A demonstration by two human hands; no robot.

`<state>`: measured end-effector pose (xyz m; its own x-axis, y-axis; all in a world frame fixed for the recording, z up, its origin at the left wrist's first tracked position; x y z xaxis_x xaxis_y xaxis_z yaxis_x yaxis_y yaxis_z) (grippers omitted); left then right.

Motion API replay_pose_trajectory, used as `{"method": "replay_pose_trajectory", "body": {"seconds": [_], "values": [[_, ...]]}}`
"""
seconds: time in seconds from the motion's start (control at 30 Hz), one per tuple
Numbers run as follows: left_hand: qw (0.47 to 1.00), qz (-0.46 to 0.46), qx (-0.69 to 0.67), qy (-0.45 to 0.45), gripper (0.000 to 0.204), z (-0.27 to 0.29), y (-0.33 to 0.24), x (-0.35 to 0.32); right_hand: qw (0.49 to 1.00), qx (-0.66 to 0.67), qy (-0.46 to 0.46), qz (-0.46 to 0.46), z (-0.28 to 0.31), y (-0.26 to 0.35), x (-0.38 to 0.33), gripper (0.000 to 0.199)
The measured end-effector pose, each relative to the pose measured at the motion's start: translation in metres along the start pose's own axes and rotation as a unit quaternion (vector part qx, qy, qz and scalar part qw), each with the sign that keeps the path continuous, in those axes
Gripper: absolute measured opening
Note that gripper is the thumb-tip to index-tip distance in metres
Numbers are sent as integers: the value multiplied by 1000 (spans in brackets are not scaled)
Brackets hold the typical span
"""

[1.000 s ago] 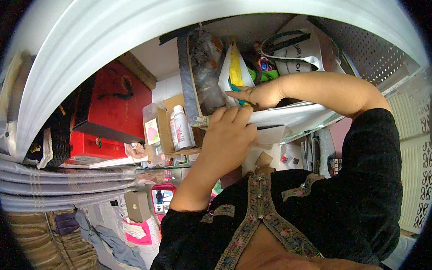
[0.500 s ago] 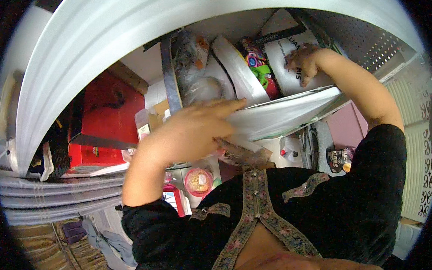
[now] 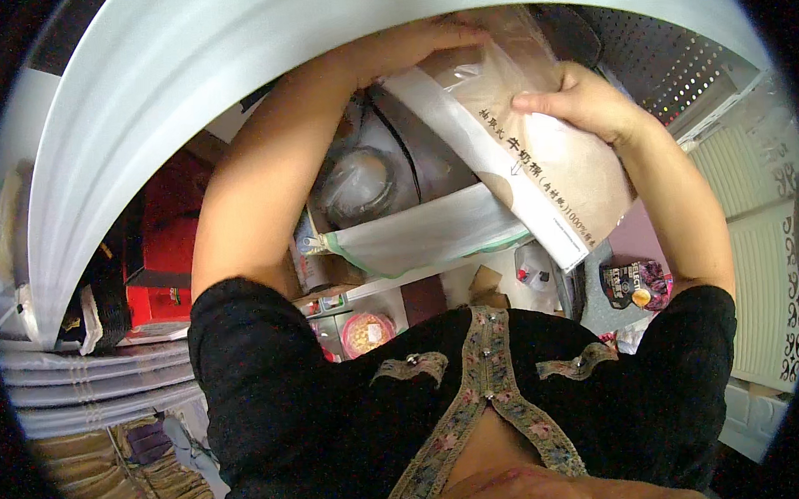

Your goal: The person sits on the floor and organizes various items in a cluttered room. They handle a white package, a red and white checkered cloth, a pink plastic container, and a black digital scale. The person wipes the scale with a white cloth and places items into bags and boxes.

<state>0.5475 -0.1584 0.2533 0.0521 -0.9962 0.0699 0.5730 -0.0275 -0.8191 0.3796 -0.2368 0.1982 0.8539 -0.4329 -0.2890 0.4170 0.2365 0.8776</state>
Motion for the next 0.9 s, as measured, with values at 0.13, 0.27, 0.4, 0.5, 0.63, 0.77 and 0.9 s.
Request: {"method": "replay_pose_trajectory", "body": {"seconds": [0.13, 0.27, 0.4, 0.5, 0.63, 0.77, 0.9], "values": [[909, 54, -392, 135, 49, -35, 89, 42, 981, -151, -119, 12, 37, 8, -26, 36], [966, -80, 84, 231, 47, -113, 174, 65, 932, -329, -149, 18, 46, -30, -33, 36], [823, -152, 335, 433, 45, -167, 207, 13, 930, -324, -175, 7, 45, -34, -28, 37], [789, -51, 405, 459, 43, -138, 158, -8, 917, -349, -194, -30, 50, -38, -39, 36], [742, -25, 458, 489, 41, -99, 151, -34, 931, -326, -163, -25, 45, -42, -40, 34], [758, -64, 488, 427, 51, -93, 159, -66, 923, -343, -163, 68, 34, -29, -50, 31], [800, -61, 467, 371, 53, -88, 149, -71, 926, -322, -155, 119, 22, -21, -77, 21]]}}
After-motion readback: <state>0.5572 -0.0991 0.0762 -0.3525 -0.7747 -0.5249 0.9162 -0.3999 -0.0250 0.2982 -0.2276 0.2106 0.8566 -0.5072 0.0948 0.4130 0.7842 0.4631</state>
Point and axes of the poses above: each hand's wrist, its own x-axis towards the middle knuckle, its own z-axis out of the back of the hand, y = z × x, the point moved 7 cm from there along x, towards the middle knuckle, and after that the axes turned 4 degrees about -z, right-handed, at the moved point
